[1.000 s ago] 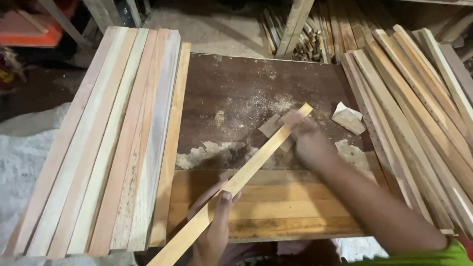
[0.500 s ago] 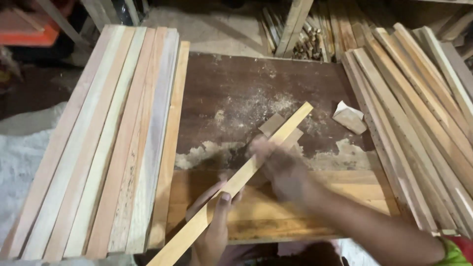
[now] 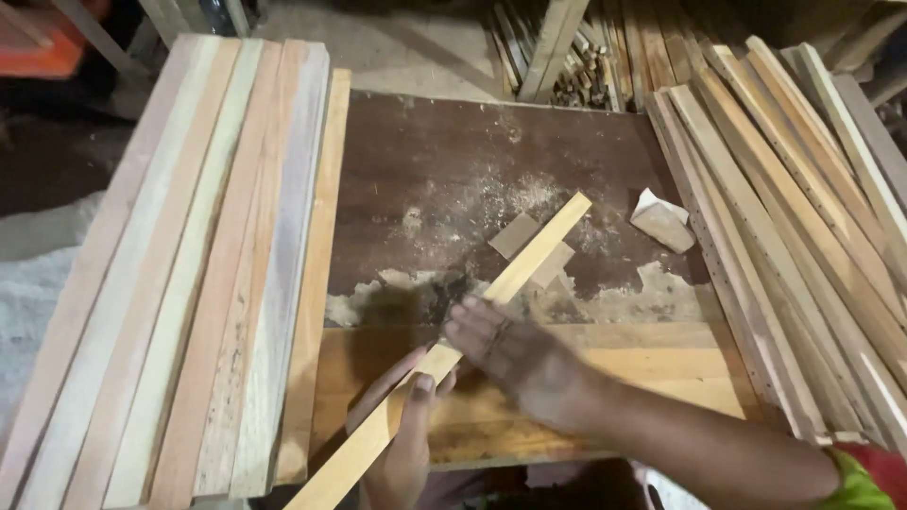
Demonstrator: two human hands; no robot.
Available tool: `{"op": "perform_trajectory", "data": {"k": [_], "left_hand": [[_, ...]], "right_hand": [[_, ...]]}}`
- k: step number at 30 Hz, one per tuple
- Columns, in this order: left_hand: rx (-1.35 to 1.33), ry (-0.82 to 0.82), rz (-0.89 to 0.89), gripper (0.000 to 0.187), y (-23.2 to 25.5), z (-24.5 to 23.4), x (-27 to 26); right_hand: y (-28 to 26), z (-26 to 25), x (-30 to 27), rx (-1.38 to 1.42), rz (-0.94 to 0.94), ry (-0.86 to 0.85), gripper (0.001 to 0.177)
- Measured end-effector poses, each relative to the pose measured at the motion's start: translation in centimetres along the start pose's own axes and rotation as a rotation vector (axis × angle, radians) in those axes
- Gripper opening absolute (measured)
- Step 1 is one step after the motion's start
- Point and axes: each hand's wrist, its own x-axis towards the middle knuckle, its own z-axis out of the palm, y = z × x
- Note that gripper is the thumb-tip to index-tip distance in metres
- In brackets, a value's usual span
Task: The person smooths the edges of thin wooden strips using a small block of wood. They pick up each strip from a pile, rub the block along the edges, and place the finished piece onto a separate stack.
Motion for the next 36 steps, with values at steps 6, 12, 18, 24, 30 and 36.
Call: {"op": "perform_trajectory", "data": {"k": [6, 12, 18, 24, 30, 36], "left_hand": [[-0.182, -0.221, 0.187, 0.034, -1.2, -0.4, 0.2], [-0.075, -0.183, 0.135, 0.045, -0.2, -0.5, 0.3], [-0.003, -0.201, 0.243, 0.024, -2.3, -0.8, 0.1], [0.129, -0.32, 0.164, 0.026, -2.9, -1.0, -0.1], [-0.503, -0.595, 0.2, 0.038, -6.4, -1.8, 0.5], [0.106, -0.374, 0.226, 0.026, -3.4, -1.2, -0.3]], "right_hand": [[14.5, -2.0, -1.1, -0.044, 1.163, -0.261, 0.073], [2.7, -5.0, 4.1, 0.089, 1.26, -0.313, 0.103], [5.9, 3.8, -3.4, 0.01, 0.008, -0.022, 0.056], [17.5, -2.1, -4.2, -0.206, 1.122, -0.334, 0.062], [3.9, -4.7, 0.1, -0.135, 1.079, -0.377, 0.101], [3.0, -4.1, -0.6, 0.296, 0.442, -0.162, 0.071]]}}
